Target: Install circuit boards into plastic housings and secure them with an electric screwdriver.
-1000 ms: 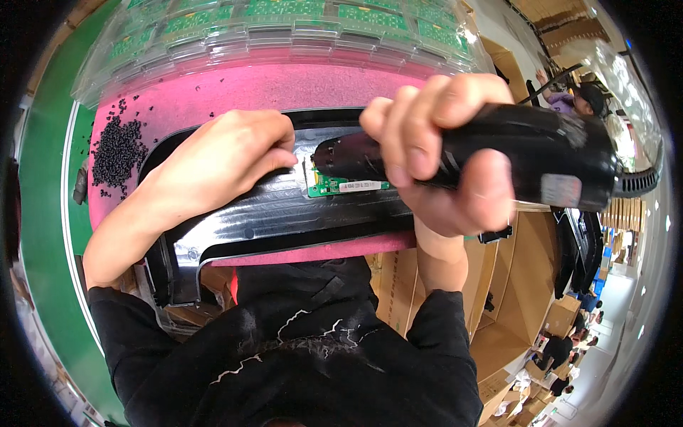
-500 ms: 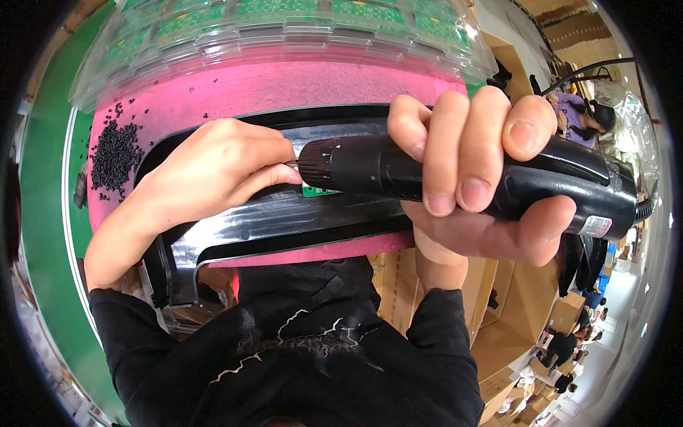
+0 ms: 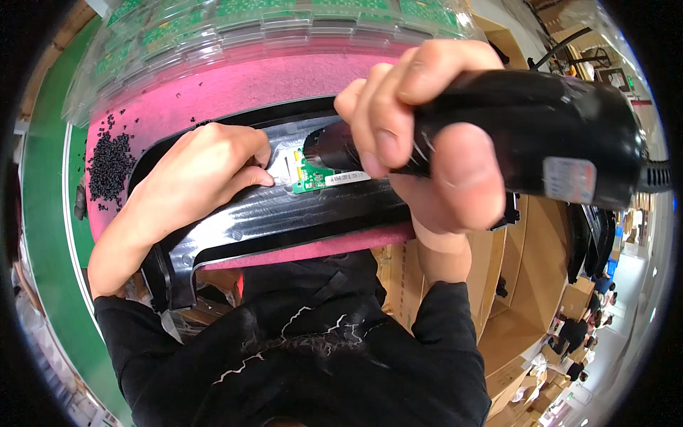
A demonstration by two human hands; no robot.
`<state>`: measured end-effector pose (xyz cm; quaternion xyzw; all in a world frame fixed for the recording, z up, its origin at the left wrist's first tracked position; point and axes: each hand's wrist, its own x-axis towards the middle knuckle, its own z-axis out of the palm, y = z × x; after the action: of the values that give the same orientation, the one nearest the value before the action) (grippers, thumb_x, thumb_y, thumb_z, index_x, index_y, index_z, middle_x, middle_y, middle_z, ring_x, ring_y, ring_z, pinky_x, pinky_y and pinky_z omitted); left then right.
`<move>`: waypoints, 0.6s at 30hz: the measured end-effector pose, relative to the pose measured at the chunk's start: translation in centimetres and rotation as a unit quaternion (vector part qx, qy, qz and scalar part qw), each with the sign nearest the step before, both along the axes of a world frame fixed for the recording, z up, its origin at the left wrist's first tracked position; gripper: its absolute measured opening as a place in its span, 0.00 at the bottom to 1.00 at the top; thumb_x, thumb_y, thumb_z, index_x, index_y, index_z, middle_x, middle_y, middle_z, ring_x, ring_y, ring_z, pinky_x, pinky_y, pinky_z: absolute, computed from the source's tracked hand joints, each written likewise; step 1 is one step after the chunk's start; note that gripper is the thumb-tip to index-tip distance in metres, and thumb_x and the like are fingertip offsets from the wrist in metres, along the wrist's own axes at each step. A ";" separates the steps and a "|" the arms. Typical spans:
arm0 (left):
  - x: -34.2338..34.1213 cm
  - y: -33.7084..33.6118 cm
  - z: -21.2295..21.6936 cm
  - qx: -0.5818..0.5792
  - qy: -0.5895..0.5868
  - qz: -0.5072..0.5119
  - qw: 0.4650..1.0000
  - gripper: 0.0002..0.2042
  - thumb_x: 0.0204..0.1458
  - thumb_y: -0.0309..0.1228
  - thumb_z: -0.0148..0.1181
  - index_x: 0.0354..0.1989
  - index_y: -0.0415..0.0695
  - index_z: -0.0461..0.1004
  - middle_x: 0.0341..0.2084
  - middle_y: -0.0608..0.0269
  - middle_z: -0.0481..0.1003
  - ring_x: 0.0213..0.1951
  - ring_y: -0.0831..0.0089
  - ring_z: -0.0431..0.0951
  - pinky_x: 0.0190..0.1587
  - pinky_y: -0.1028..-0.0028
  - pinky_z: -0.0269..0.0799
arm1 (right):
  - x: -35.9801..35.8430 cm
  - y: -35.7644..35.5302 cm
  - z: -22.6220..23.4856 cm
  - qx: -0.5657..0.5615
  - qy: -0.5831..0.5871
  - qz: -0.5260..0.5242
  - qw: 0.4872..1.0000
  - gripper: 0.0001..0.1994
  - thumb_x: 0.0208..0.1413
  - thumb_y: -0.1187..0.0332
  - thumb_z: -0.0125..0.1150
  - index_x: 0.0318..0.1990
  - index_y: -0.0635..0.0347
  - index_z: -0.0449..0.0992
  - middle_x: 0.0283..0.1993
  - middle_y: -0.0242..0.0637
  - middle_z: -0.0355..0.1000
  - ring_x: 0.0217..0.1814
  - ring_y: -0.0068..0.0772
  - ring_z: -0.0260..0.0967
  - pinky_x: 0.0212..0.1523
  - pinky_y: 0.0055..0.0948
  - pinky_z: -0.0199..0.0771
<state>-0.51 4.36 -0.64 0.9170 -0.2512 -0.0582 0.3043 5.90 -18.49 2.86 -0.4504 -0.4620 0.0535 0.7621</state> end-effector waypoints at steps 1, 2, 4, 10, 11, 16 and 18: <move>0.0 0.0 0.0 0.000 0.005 0.004 1.000 0.11 0.50 0.33 0.65 0.29 0.37 0.72 0.25 0.50 0.74 0.32 0.47 0.76 0.34 0.57 0.70 | 0.0 0.3 -0.1 -0.016 -0.012 -0.016 1.000 0.20 0.57 0.49 0.58 0.45 0.55 0.70 0.26 0.23 0.64 0.22 0.17 0.58 0.36 0.28 0.58; 0.1 0.1 0.0 0.000 0.010 0.007 1.000 0.11 0.51 0.32 0.65 0.29 0.37 0.72 0.25 0.50 0.75 0.32 0.47 0.76 0.34 0.56 0.71 | -0.4 0.6 -0.3 -0.018 0.003 -0.033 0.999 0.20 0.57 0.49 0.58 0.45 0.55 0.69 0.26 0.24 0.64 0.22 0.18 0.58 0.36 0.28 0.58; 0.0 0.0 0.0 0.005 0.001 0.008 1.000 0.11 0.52 0.33 0.64 0.29 0.37 0.73 0.25 0.49 0.75 0.32 0.47 0.76 0.34 0.56 0.71 | -0.5 0.6 -0.1 -0.016 0.019 -0.016 1.000 0.20 0.57 0.49 0.58 0.45 0.55 0.69 0.26 0.24 0.64 0.22 0.18 0.59 0.35 0.29 0.58; 0.0 -0.5 0.8 0.066 0.029 0.016 0.997 0.13 0.56 0.35 0.60 0.28 0.37 0.73 0.26 0.49 0.75 0.33 0.47 0.76 0.35 0.55 0.71 | -0.9 1.2 0.1 -0.032 0.027 -0.049 0.998 0.19 0.58 0.50 0.57 0.45 0.56 0.69 0.26 0.25 0.64 0.22 0.19 0.58 0.34 0.28 0.58; 0.0 -0.5 0.9 0.082 0.042 0.017 0.996 0.13 0.57 0.36 0.59 0.28 0.37 0.73 0.26 0.50 0.76 0.33 0.47 0.76 0.34 0.54 0.71 | -0.9 1.4 0.2 -0.033 0.027 -0.047 0.998 0.19 0.58 0.50 0.57 0.45 0.56 0.69 0.26 0.25 0.64 0.22 0.19 0.58 0.34 0.28 0.58; -0.1 -0.4 0.9 0.084 0.026 0.012 0.996 0.13 0.58 0.36 0.58 0.28 0.37 0.73 0.26 0.50 0.76 0.34 0.47 0.77 0.34 0.53 0.72 | -0.3 2.3 1.2 -0.142 0.034 -0.014 0.989 0.18 0.57 0.52 0.57 0.41 0.58 0.67 0.24 0.26 0.63 0.21 0.20 0.57 0.33 0.29 0.59; -0.1 -0.4 0.8 0.084 0.020 0.009 0.996 0.13 0.58 0.36 0.58 0.28 0.37 0.73 0.26 0.50 0.76 0.35 0.47 0.77 0.34 0.53 0.72 | 0.0 2.9 1.8 -0.186 -0.008 -0.046 0.981 0.15 0.59 0.55 0.55 0.41 0.59 0.67 0.24 0.27 0.63 0.21 0.20 0.56 0.29 0.27 0.59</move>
<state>-0.62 3.91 0.18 0.9402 -0.2313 -0.0949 0.2313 5.87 -15.57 4.65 -0.6054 -0.4292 0.1002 0.6627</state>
